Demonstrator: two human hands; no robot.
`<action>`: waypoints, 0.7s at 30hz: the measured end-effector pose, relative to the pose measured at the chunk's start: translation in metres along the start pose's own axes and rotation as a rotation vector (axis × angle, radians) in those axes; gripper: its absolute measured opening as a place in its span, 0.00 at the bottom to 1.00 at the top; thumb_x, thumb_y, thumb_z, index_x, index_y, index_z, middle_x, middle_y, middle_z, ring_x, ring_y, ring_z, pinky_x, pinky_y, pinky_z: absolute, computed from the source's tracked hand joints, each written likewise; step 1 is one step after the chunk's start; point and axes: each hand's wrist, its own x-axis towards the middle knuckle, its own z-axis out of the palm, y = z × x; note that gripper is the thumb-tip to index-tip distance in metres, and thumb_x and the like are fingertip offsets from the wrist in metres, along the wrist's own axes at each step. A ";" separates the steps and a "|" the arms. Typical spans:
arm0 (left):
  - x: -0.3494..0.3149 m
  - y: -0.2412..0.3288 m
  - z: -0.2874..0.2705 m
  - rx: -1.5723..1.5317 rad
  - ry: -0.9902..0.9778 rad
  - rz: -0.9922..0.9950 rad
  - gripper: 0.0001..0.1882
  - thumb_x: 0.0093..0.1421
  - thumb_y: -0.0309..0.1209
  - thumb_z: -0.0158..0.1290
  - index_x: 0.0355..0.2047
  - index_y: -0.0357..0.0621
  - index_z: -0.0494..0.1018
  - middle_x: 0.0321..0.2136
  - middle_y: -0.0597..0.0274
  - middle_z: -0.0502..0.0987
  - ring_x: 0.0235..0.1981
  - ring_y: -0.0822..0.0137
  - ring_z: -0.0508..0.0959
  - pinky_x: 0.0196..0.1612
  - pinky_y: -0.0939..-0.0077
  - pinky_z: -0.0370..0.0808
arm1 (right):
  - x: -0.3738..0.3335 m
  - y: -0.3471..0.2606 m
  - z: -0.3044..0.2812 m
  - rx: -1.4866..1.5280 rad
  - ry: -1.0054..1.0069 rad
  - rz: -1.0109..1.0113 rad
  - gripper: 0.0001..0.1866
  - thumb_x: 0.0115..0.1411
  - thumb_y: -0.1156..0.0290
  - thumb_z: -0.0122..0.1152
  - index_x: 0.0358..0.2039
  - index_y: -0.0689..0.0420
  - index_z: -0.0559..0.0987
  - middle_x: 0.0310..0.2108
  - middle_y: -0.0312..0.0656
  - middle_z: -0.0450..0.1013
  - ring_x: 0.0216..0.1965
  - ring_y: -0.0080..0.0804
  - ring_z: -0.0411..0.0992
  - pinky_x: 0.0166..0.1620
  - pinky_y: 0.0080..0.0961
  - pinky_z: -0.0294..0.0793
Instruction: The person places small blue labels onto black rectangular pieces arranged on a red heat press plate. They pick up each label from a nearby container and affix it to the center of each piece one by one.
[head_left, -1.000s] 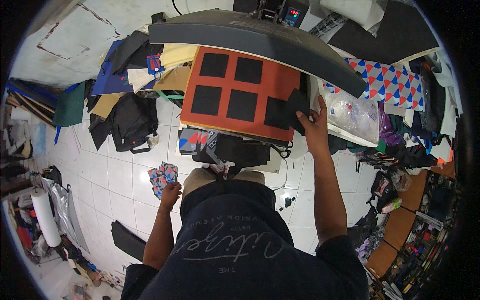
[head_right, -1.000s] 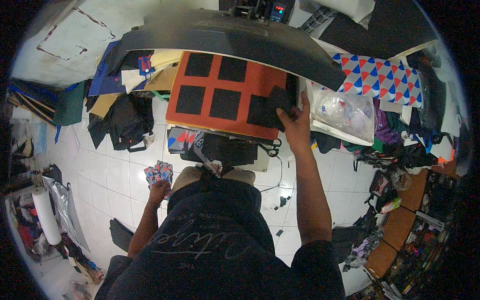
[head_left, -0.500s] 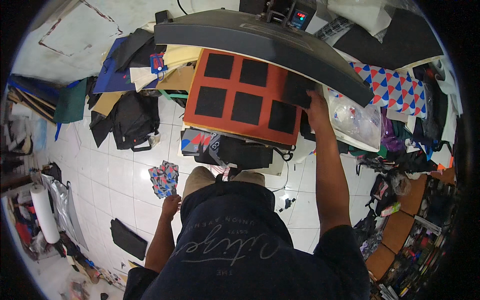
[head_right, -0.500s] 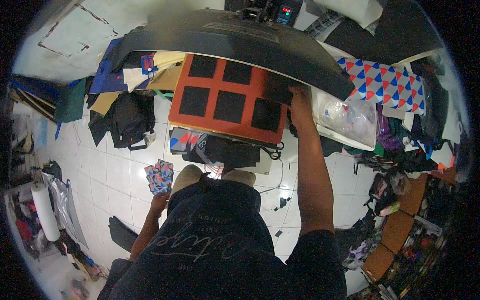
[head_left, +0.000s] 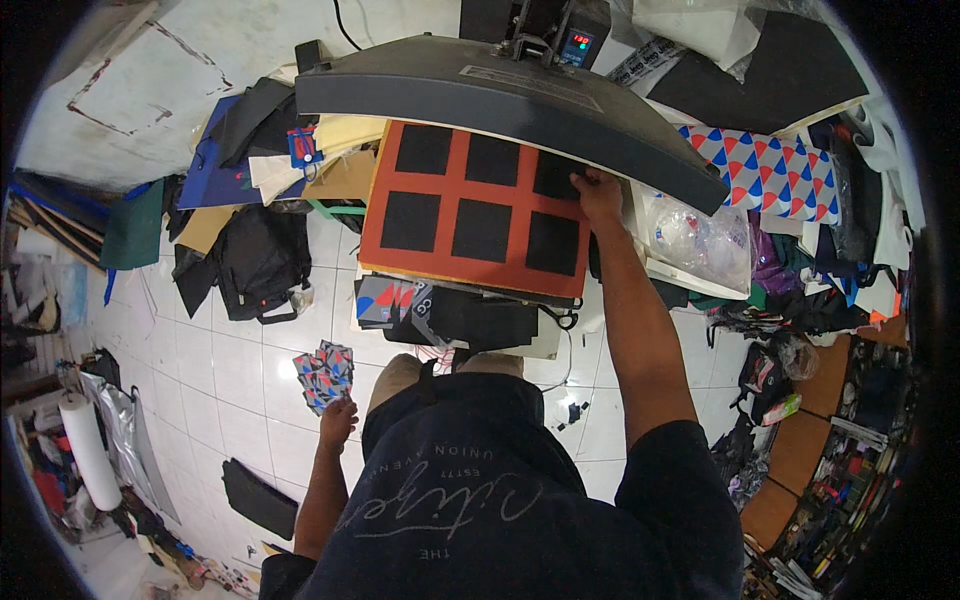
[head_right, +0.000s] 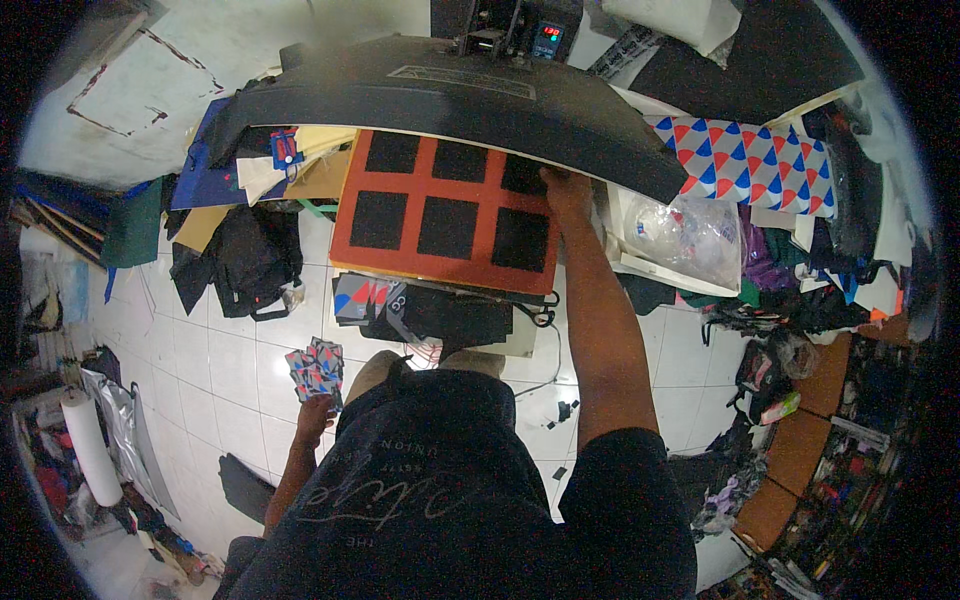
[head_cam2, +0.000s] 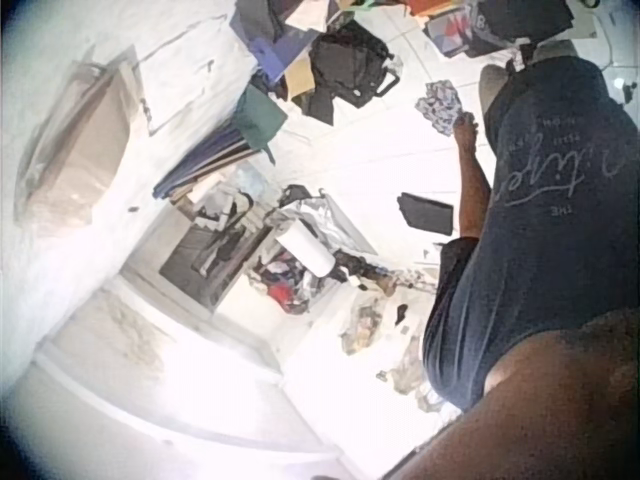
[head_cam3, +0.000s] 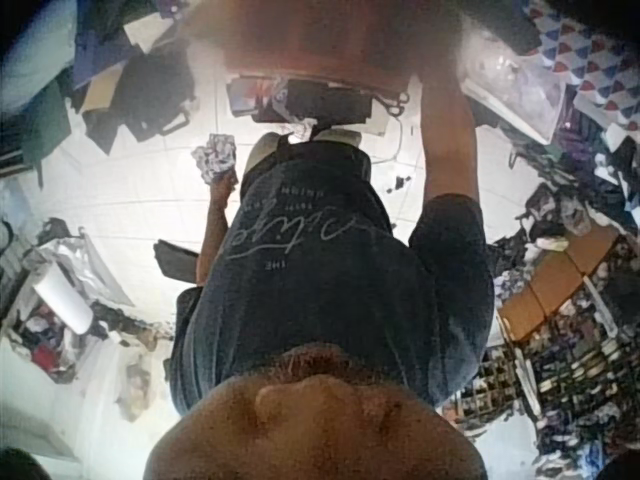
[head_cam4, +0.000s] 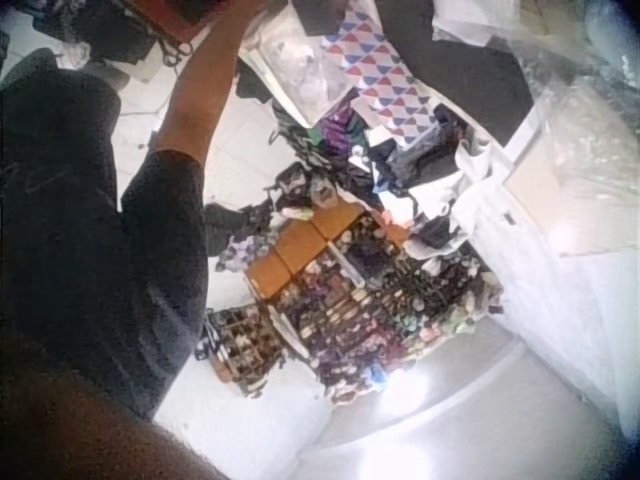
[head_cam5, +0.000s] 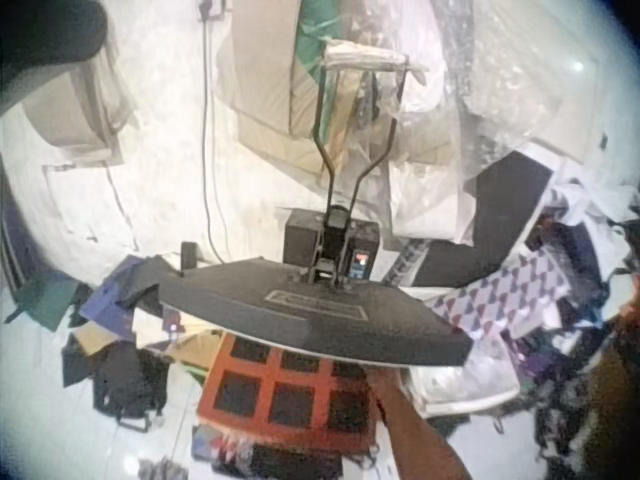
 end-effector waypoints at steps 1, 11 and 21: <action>-0.001 -0.005 0.001 -0.050 0.001 0.012 0.14 0.56 0.34 0.51 0.39 0.39 0.74 0.26 0.65 0.75 0.24 0.73 0.75 0.24 0.78 0.70 | -0.001 0.000 0.000 -0.015 0.016 -0.008 0.26 0.48 0.62 0.70 0.43 0.67 0.76 0.39 0.47 0.76 0.41 0.34 0.74 0.46 0.28 0.70; -0.001 -0.020 -0.002 -0.026 0.019 -0.050 0.14 0.56 0.34 0.52 0.40 0.38 0.74 0.27 0.65 0.76 0.25 0.72 0.75 0.25 0.78 0.70 | -0.015 -0.034 -0.003 -0.198 0.071 -0.023 0.22 0.46 0.59 0.70 0.39 0.58 0.78 0.39 0.47 0.76 0.44 0.47 0.74 0.48 0.36 0.71; -0.006 -0.012 0.000 -0.039 0.001 0.015 0.14 0.57 0.35 0.52 0.38 0.39 0.73 0.25 0.67 0.74 0.24 0.74 0.74 0.25 0.79 0.70 | -0.063 -0.067 -0.015 -0.265 0.320 -0.412 0.19 0.53 0.54 0.64 0.34 0.58 0.75 0.27 0.45 0.72 0.29 0.44 0.72 0.36 0.37 0.71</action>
